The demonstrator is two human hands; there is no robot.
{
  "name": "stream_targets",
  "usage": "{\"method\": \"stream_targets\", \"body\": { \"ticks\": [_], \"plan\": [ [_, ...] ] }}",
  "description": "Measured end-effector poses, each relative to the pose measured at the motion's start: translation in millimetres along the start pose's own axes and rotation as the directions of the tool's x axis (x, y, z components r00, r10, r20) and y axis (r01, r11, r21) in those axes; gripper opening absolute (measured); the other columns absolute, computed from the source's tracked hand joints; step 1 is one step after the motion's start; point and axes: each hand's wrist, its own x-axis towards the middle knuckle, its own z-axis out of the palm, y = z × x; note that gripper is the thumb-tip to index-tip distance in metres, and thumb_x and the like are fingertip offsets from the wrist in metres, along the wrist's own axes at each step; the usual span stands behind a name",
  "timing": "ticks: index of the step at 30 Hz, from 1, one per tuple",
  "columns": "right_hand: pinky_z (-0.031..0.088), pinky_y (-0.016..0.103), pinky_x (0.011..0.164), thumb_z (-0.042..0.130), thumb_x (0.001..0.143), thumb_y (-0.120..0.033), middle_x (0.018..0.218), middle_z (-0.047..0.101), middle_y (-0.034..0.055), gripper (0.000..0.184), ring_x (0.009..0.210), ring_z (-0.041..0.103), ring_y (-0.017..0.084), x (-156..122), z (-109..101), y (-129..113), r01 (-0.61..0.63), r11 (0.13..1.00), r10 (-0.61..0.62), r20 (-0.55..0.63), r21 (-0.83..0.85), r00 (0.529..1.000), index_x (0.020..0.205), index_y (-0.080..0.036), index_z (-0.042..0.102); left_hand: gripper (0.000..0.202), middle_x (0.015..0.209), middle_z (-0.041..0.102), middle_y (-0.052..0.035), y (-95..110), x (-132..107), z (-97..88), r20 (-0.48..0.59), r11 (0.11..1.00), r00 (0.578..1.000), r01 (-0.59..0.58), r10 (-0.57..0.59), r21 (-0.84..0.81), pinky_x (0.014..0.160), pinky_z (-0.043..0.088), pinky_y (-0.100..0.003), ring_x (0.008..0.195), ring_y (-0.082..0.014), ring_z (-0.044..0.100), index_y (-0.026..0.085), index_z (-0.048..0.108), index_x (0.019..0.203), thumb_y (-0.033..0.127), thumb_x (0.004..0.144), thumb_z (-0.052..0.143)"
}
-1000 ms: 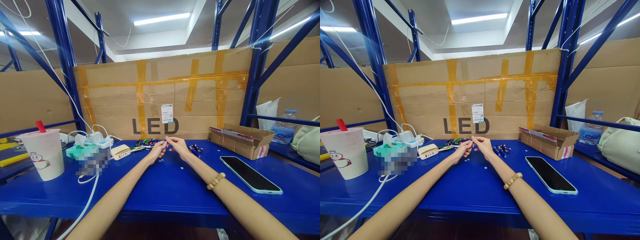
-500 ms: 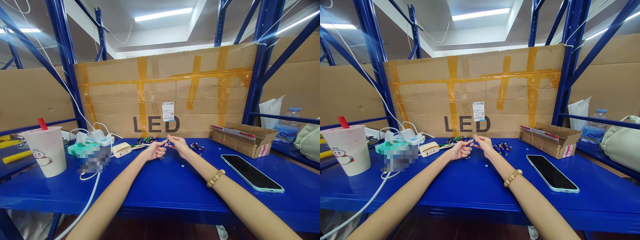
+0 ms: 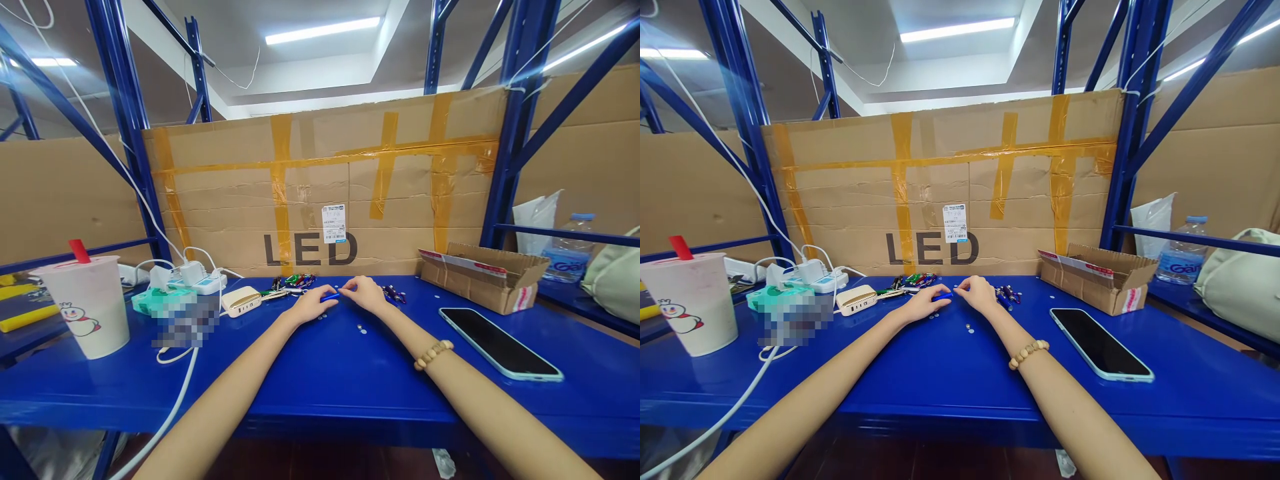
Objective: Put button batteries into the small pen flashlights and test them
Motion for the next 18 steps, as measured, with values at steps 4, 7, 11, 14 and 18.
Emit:
{"method": "stream_targets", "body": {
  "ticks": [4,7,11,14,18],
  "plan": [
    [0.041,0.023,0.062,0.057,0.073,-0.039,0.085,0.07,0.0002,0.018,0.081,0.062,0.017,-1.1,-3.1,-0.9,0.028,0.984,-0.02,0.05,-0.178,0.999,0.076,-0.026,0.07,0.019,0.08,0.056,0.0009,-4.8,0.2,-3.3,0.007,0.973,0.997,-0.08,0.08,0.218,0.071,0.042,-0.025,0.075,-0.0146,0.054,0.024,0.057,0.092,0.032,0.074,0.055],
    [0.04,0.023,0.061,0.056,0.074,-0.04,0.084,0.07,-0.0004,0.019,0.082,0.062,0.017,0.5,-2.9,1.7,0.03,0.976,-0.022,0.04,-0.214,0.999,0.077,-0.027,0.069,0.015,0.087,0.053,-0.0009,-3.6,0.9,-5.4,0.015,0.931,0.98,-0.194,0.2,0.309,0.079,0.041,-0.026,0.085,-0.0157,0.053,0.024,0.063,0.085,0.028,0.071,0.06],
    [0.039,0.023,0.06,0.056,0.075,-0.039,0.085,0.07,0.0001,0.018,0.082,0.062,0.017,0.9,-0.8,3.1,0.047,0.974,-0.032,0.07,-0.221,0.997,0.077,-0.026,0.069,0.016,0.085,0.049,-0.0014,-1.2,2.6,-4.0,0.056,0.912,0.973,-0.23,0.224,0.34,0.079,0.041,-0.025,0.083,-0.0152,0.052,0.025,0.068,0.084,0.027,0.069,0.064],
    [0.039,0.023,0.06,0.055,0.076,-0.037,0.084,0.07,0.0011,0.018,0.082,0.062,0.017,0.2,-0.6,1.4,0.052,0.975,-0.036,0.078,-0.215,0.996,0.078,-0.025,0.068,0.017,0.086,0.05,-0.0018,0.9,2.9,-0.9,0.058,0.911,0.974,-0.227,0.221,0.344,0.078,0.041,-0.025,0.084,-0.0153,0.051,0.026,0.069,0.085,0.022,0.071,0.061],
    [0.039,0.024,0.062,0.05,0.08,-0.038,0.086,0.069,0.0033,0.022,0.084,0.062,0.019,0.7,-1.9,-0.5,-0.012,0.975,0.016,0.014,-0.223,1.0,0.08,-0.023,0.068,0.018,0.087,0.051,-0.003,5.2,1.6,4.3,-0.012,0.947,0.977,-0.202,0.212,0.251,0.081,0.041,-0.027,0.085,-0.0153,0.051,0.024,0.069,0.087,0.021,0.072,0.058]
  ]
}}
